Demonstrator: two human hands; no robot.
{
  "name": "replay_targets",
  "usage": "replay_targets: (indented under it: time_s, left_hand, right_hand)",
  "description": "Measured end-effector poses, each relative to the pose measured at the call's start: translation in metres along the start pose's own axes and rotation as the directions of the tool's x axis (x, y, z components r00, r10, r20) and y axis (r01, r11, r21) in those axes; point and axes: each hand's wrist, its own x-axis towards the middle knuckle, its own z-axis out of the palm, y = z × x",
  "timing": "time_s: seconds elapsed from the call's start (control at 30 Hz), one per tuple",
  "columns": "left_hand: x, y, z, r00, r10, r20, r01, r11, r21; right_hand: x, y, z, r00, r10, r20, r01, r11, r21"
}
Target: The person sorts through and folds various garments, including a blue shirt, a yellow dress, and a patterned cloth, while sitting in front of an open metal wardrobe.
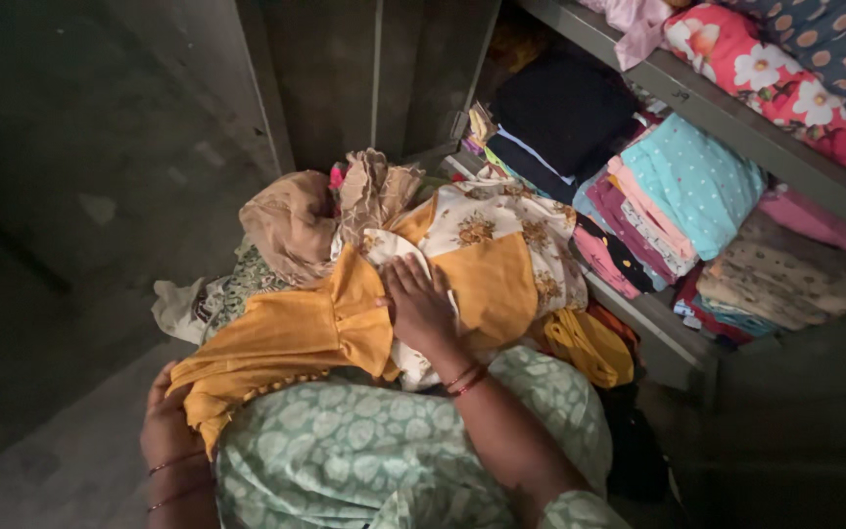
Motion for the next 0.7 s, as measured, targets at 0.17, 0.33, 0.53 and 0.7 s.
replay_targets:
  time_s: [0.17,0.33,0.53,0.7]
  left_hand:
    - [-0.01,0.005,0.013,1.0,0.02,0.013,-0.019,0.999,-0.047]
    - [-0.043,0.038,0.065,0.999,0.01,-0.038,-0.007,0.997,0.076]
    - [-0.11,0.075,0.215,0.922,-0.039,0.386,-0.075,0.958,0.276]
    - [-0.137,0.057,0.319,0.64,-0.29,0.712,-0.037,0.913,0.405]
  right_hand:
    - [0.002,0.009,-0.018,0.993,0.044,-0.106,-0.025,0.984,0.175]
    - [0.004,-0.008,-0.048,0.97,-0.044,-0.24,0.134,0.918,0.372]
    - [-0.013,-0.084,-0.056,0.958,-0.269,-0.095,0.266,0.718,0.644]
    - [-0.022,-0.045,0.043,0.982,0.187,0.007,-0.042,0.185,0.982]
